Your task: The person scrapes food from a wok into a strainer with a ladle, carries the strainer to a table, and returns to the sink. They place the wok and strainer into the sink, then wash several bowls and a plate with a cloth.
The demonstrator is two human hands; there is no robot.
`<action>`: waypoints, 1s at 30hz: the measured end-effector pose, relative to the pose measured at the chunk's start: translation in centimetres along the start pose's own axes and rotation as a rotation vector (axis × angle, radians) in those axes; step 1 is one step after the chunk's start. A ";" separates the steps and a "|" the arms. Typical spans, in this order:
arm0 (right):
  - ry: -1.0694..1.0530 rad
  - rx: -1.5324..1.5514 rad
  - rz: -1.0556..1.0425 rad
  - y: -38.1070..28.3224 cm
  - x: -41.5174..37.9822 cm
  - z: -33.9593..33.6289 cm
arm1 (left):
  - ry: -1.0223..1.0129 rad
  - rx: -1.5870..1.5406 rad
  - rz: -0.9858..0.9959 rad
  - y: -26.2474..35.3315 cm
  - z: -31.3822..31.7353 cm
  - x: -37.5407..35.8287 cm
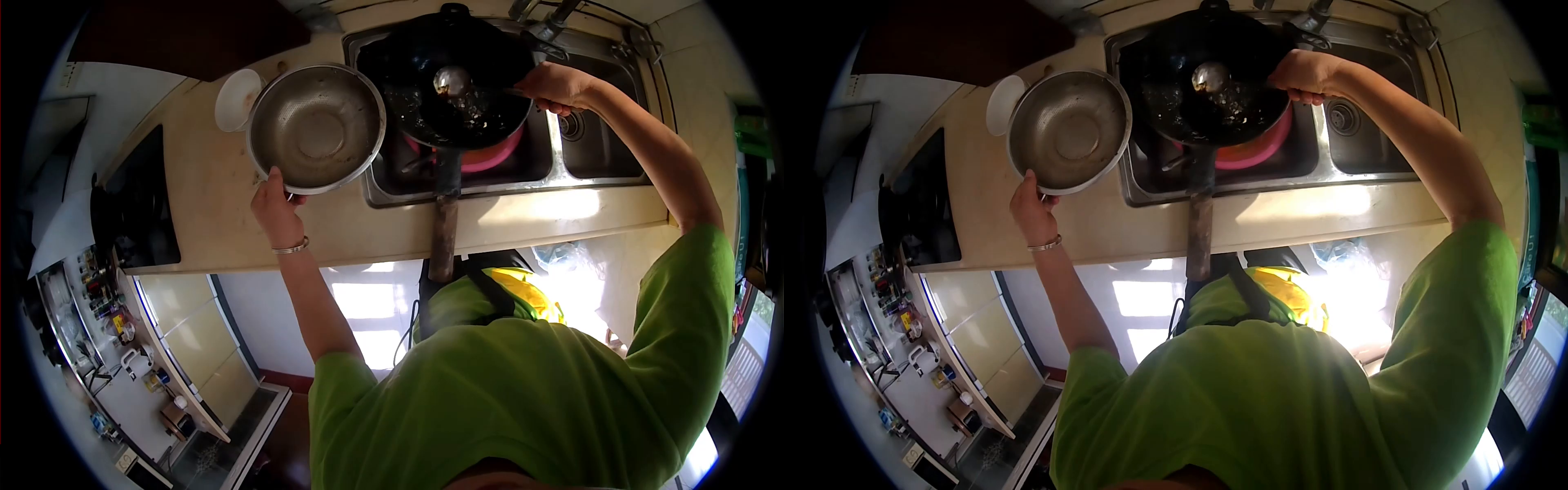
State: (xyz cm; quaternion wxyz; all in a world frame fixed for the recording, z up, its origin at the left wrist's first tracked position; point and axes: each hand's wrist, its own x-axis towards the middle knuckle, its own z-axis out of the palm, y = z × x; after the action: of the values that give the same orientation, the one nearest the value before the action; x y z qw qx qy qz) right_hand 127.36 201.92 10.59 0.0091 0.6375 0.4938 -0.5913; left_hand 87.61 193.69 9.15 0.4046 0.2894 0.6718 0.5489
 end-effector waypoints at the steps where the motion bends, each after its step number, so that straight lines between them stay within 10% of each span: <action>1: 0.088 -0.103 -0.080 0.5 0.6 -0.3 | 0.000 -0.010 -0.006 -0.1 0.0 -0.1; 3: 0.141 -0.281 -0.022 1.6 1.7 -0.4 | 0.005 -0.009 -0.009 -0.3 0.1 -0.3; 5: 0.502 -0.812 -0.446 4.5 3.0 0.1 | 0.005 -0.005 -0.013 -0.4 0.2 -0.4; 10: 0.284 -0.954 -0.017 1.7 -1.5 2.0 | 0.002 -0.057 0.003 -1.1 0.0 -0.7; 15: 0.190 -1.021 -0.269 0.4 -4.2 2.9 | 0.033 -0.080 -0.024 -1.6 -0.2 -1.0; 21: -0.201 -0.475 0.005 -3.0 -3.0 1.7 | 0.057 -0.097 -0.042 -2.0 -0.9 -1.2; 30: -0.241 0.324 0.036 0.2 -1.2 1.2 | 0.062 -0.096 -0.037 -2.0 -0.9 -0.7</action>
State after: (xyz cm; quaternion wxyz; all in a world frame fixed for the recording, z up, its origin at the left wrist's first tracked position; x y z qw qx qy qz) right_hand 126.82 200.35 11.06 -0.0237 0.5640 0.3761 -0.7347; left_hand 87.30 192.21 7.37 0.4072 0.2402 0.6619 0.5816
